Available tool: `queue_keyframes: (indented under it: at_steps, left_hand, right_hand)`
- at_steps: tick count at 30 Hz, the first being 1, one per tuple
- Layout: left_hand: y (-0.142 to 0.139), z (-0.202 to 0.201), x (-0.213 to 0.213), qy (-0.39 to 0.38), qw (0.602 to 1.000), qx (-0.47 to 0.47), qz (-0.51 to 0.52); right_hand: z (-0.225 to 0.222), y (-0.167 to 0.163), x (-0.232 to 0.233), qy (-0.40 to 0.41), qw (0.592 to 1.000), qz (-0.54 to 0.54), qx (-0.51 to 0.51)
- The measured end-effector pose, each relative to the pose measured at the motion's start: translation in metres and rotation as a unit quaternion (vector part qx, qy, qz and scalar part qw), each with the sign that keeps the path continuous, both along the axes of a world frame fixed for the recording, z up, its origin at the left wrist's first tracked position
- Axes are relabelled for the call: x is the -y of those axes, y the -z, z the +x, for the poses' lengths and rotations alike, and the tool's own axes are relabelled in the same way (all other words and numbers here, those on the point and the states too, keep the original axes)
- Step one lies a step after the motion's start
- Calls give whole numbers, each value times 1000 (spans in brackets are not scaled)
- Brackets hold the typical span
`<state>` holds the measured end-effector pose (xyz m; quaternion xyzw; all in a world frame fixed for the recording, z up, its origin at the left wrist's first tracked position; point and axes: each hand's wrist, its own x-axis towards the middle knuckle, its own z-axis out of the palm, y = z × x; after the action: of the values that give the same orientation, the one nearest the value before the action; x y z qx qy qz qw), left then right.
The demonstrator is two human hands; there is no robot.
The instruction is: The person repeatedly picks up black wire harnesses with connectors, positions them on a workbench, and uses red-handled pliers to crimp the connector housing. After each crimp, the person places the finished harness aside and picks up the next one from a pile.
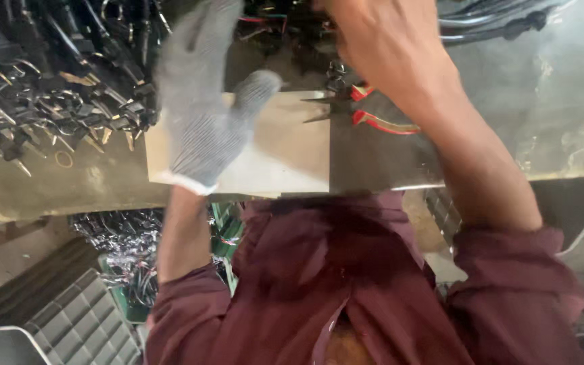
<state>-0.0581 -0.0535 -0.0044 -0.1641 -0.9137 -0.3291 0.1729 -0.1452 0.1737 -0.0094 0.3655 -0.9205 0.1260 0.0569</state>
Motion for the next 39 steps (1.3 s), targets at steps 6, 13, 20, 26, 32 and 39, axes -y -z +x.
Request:
queue_keyframes:
  at_steps: [6,13,20,26,32,39]
  left_hand:
    - [0,4,-24,311,905,144,253]
    - [17,53,-44,263,883,317,226]
    - [54,64,-76,95,760,322,556]
    - [39,84,-35,-8,670,224,708]
    - [53,109,-38,116,819,244,506]
    - [44,95,-71,164,790,284,519]
  right_hand:
    - [57,-54,-20,-10,967,-248,-56]
    - [115,21,-32,99,710,-567,406]
    - [144,-44,30,75,751,-585,296]
    - [145,-41,-18,-105,914,-353,171]
    - [139,-27,-1,-35,957,-240,161]
    - [133,-44,-40,19,916,-352,191]
